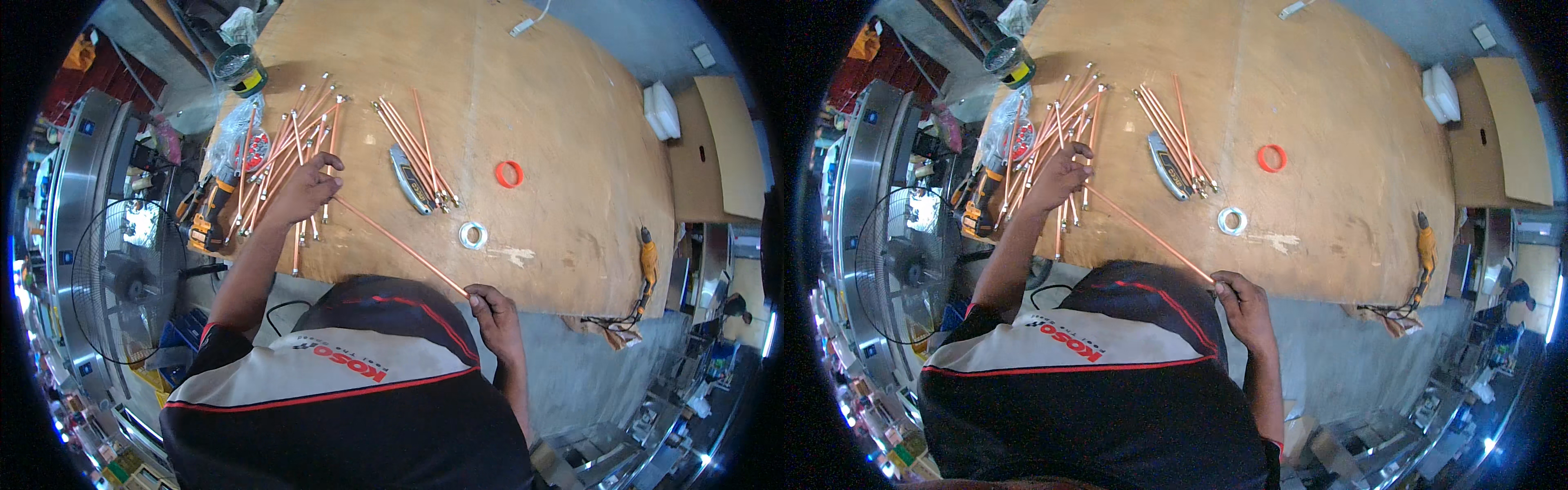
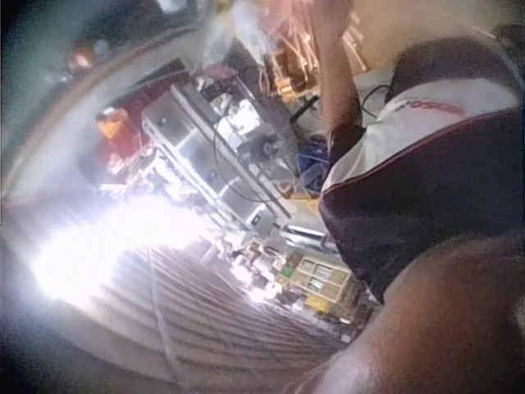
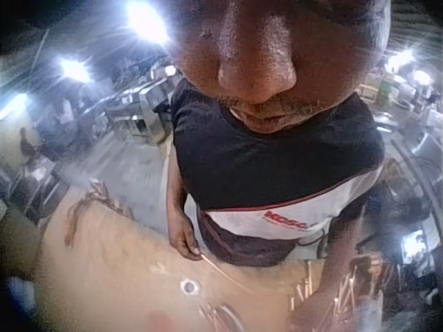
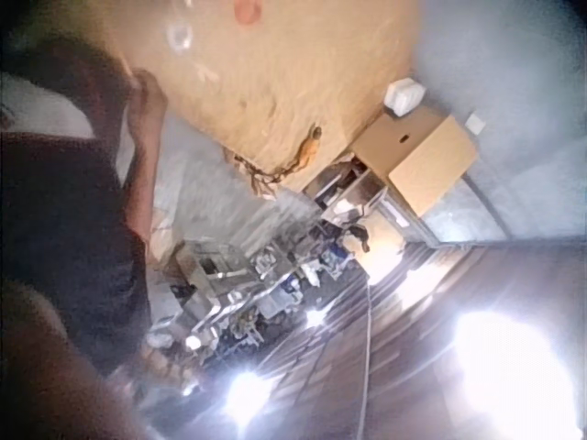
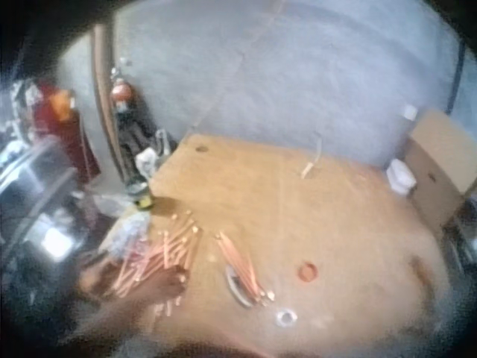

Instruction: The person wraps white tape around the ends of multiple copper pipes on a wooden workbench. They pick up each pipe, apply tape by hand, and place the finished pieces back on the table.

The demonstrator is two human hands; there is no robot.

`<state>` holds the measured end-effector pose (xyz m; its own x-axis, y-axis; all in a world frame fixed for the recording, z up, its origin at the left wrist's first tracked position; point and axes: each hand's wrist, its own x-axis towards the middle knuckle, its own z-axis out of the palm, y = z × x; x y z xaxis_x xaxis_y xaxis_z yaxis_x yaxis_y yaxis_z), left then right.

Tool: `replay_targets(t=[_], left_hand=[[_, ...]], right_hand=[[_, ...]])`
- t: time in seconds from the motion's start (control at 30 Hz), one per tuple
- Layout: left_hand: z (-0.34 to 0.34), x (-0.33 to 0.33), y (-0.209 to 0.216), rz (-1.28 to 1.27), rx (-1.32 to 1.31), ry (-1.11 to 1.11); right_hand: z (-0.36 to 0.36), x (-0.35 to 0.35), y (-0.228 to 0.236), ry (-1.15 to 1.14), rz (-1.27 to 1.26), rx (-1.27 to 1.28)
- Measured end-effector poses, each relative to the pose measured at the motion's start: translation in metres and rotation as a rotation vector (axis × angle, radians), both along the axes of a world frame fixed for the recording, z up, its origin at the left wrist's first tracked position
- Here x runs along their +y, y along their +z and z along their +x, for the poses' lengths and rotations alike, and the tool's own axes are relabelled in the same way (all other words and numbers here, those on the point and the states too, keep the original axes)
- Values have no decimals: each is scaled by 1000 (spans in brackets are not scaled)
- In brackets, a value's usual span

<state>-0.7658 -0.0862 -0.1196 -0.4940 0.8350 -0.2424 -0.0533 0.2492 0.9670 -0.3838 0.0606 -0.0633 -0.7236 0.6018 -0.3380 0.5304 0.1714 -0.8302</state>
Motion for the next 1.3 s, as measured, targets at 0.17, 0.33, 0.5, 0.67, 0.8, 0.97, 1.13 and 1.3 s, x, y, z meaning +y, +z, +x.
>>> replay_targets(t=[0.17, 0.33, 0.5, 0.67, 0.8, 0.97, 1.13, 1.3], left_hand=[[2, 19, -30, -10, 56, 143], [-19, -4, -49, -331, 557, 166], [-5, -16, -58, -335, 578, 207], [17, 11, -49, -200, 522, 233], [23, 60, -21, -162, 636, 55], [39, 146, -62, 63, 1083, -571], [50, 195, -69, -19, 1291, -975], [44, 199, -61, 39, 1175, -916]], right_hand=[[5, 24, -26, -20, -290, -39], [-1, 30, -67, -83, -479, 35], [-86, 23, -96, -11, -458, 105], [-144, 16, -131, 386, 321, 178], [-115, 43, -104, 62, 119, -36], [-58, 56, -105, -13, 616, -250], [-39, 54, -136, 32, 842, -231], [-27, 56, -144, -232, 383, 111]])
